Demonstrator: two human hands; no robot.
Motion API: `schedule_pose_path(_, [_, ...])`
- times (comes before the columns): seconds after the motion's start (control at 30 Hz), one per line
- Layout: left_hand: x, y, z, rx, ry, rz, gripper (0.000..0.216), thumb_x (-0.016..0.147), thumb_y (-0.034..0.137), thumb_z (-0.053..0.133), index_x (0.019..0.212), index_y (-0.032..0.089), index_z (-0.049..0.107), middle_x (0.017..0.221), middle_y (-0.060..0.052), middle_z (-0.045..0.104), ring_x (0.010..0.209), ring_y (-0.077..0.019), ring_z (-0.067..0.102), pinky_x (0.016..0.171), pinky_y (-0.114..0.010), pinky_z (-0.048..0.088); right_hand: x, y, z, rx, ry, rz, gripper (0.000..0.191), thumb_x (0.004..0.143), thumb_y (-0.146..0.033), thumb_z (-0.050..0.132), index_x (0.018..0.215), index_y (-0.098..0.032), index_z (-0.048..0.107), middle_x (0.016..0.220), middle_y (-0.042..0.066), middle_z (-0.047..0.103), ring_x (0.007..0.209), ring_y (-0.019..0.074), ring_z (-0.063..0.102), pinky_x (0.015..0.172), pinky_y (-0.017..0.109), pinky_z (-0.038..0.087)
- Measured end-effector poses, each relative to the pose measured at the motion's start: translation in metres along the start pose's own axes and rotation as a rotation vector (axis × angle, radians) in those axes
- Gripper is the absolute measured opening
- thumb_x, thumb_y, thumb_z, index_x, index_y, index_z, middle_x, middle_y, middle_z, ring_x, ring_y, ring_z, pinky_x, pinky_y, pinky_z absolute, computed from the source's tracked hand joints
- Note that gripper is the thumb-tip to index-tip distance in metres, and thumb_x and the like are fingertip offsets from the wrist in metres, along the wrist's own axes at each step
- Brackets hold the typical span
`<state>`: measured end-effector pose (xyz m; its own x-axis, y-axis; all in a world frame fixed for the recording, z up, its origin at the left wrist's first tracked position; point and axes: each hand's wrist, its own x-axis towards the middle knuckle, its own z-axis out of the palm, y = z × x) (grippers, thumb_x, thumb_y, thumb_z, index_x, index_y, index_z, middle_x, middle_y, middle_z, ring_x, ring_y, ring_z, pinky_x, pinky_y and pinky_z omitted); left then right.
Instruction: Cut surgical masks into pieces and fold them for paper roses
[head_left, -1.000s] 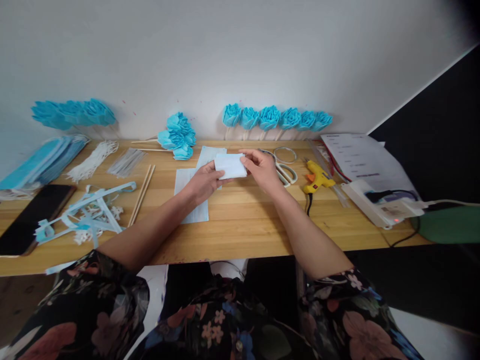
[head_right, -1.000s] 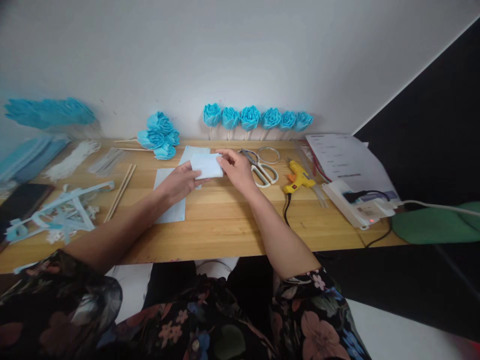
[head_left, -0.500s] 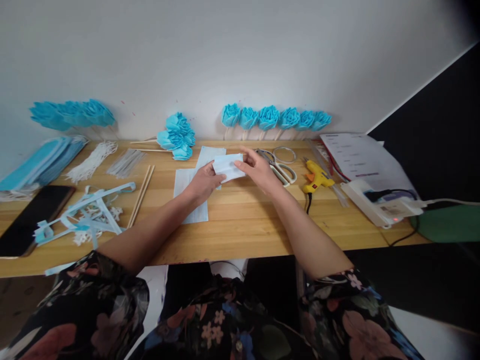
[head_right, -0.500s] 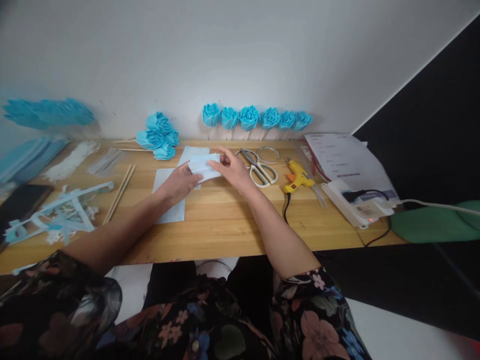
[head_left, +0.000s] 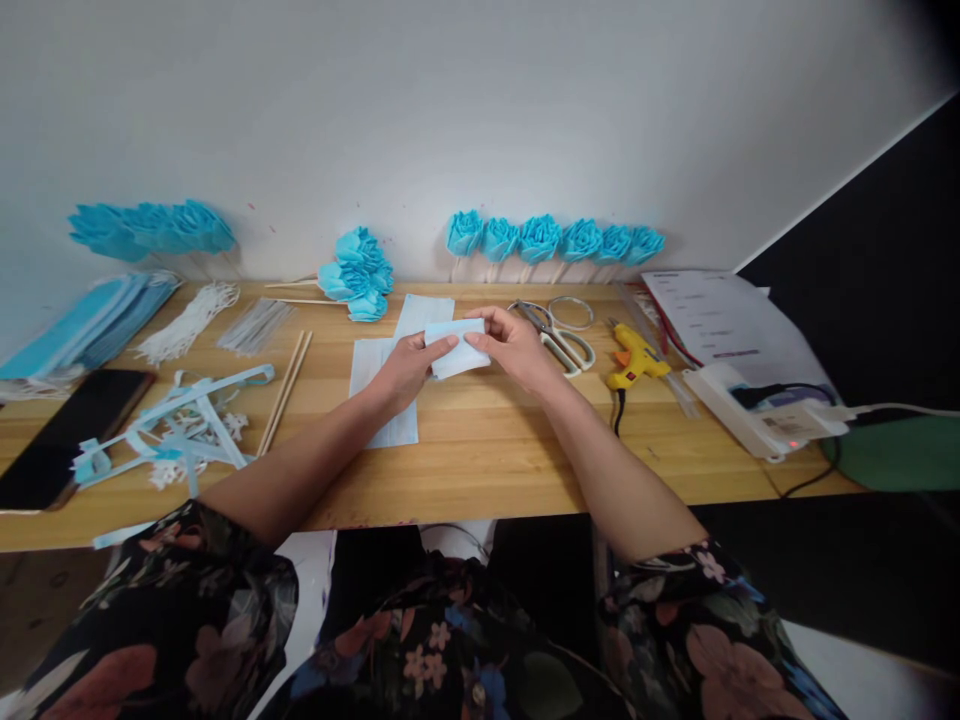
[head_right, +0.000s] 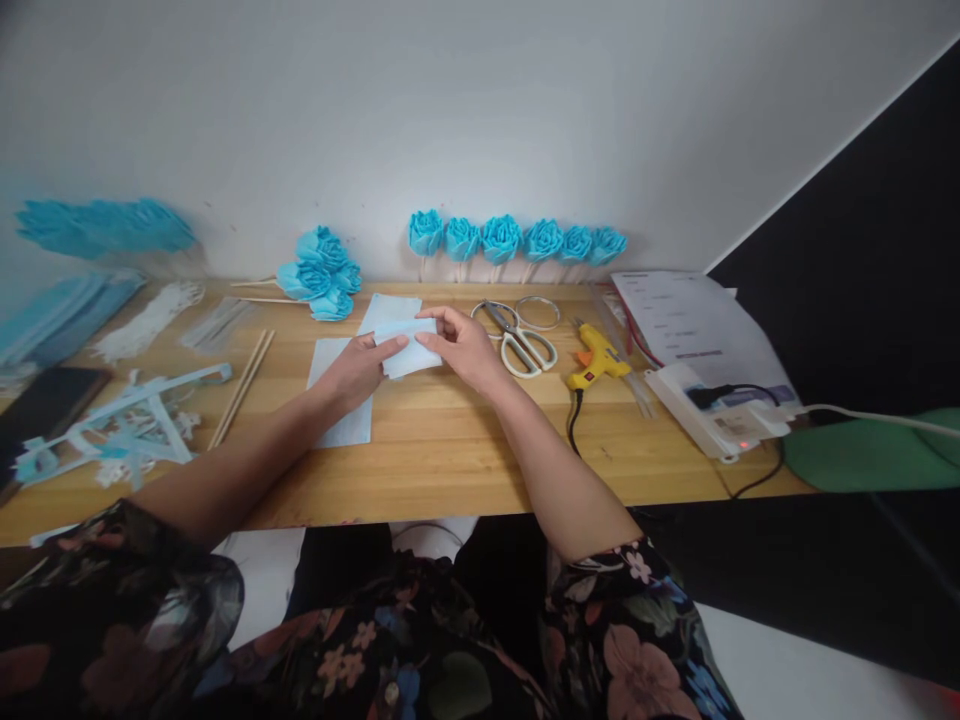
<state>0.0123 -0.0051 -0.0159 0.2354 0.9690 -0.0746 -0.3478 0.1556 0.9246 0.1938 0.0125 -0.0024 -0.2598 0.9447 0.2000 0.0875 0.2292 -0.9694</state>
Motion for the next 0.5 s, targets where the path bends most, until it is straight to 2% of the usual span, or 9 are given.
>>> schedule_pose_path(0.13, [0.001, 0.000, -0.001, 0.024, 0.022, 0.006, 0.024, 0.078, 0.035, 0.082, 0.085, 0.014, 0.073, 0.073, -0.002, 0.069, 0.062, -0.0112, 0.058, 0.055, -0.023, 0.041, -0.002, -0.009, -0.003, -0.228, 0.123, -0.153, 0.038, 0.079, -0.033, 0.074, 0.115, -0.026, 0.066, 0.101, 0.002, 0.070, 0.088, 0.0181, 0.062, 0.070, 0.029, 0.051])
schedule_pose_path(0.2, [0.001, 0.000, -0.001, 0.018, 0.026, -0.002, 0.025, 0.077, 0.035, 0.083, 0.088, 0.015, 0.073, 0.075, -0.002, 0.070, 0.062, -0.0110, 0.059, 0.055, -0.023, 0.042, -0.003, -0.014, -0.005, -0.292, 0.159, -0.218, 0.033, 0.080, -0.029, 0.072, 0.112, -0.026, 0.066, 0.107, 0.003, 0.072, 0.095, 0.0196, 0.063, 0.075, 0.031, 0.052])
schedule_pose_path(0.33, [0.001, 0.000, -0.001, -0.001, 0.024, -0.003, 0.026, 0.077, 0.035, 0.083, 0.089, 0.014, 0.073, 0.076, -0.003, 0.071, 0.062, -0.0108, 0.059, 0.056, -0.023, 0.043, -0.003, -0.018, -0.007, -0.378, 0.172, -0.286, 0.016, 0.082, -0.027, 0.070, 0.098, -0.025, 0.069, 0.104, 0.004, 0.073, 0.096, 0.0213, 0.063, 0.077, 0.034, 0.052])
schedule_pose_path(0.5, [0.000, 0.000, -0.001, -0.005, 0.025, -0.022, 0.024, 0.077, 0.033, 0.083, 0.088, 0.014, 0.074, 0.074, -0.003, 0.071, 0.066, -0.0123, 0.062, 0.060, -0.023, 0.046, -0.003, -0.015, -0.008, -0.420, 0.154, -0.317, 0.007, 0.083, -0.026, 0.068, 0.090, -0.025, 0.070, 0.100, 0.004, 0.073, 0.098, 0.0225, 0.064, 0.076, 0.035, 0.052])
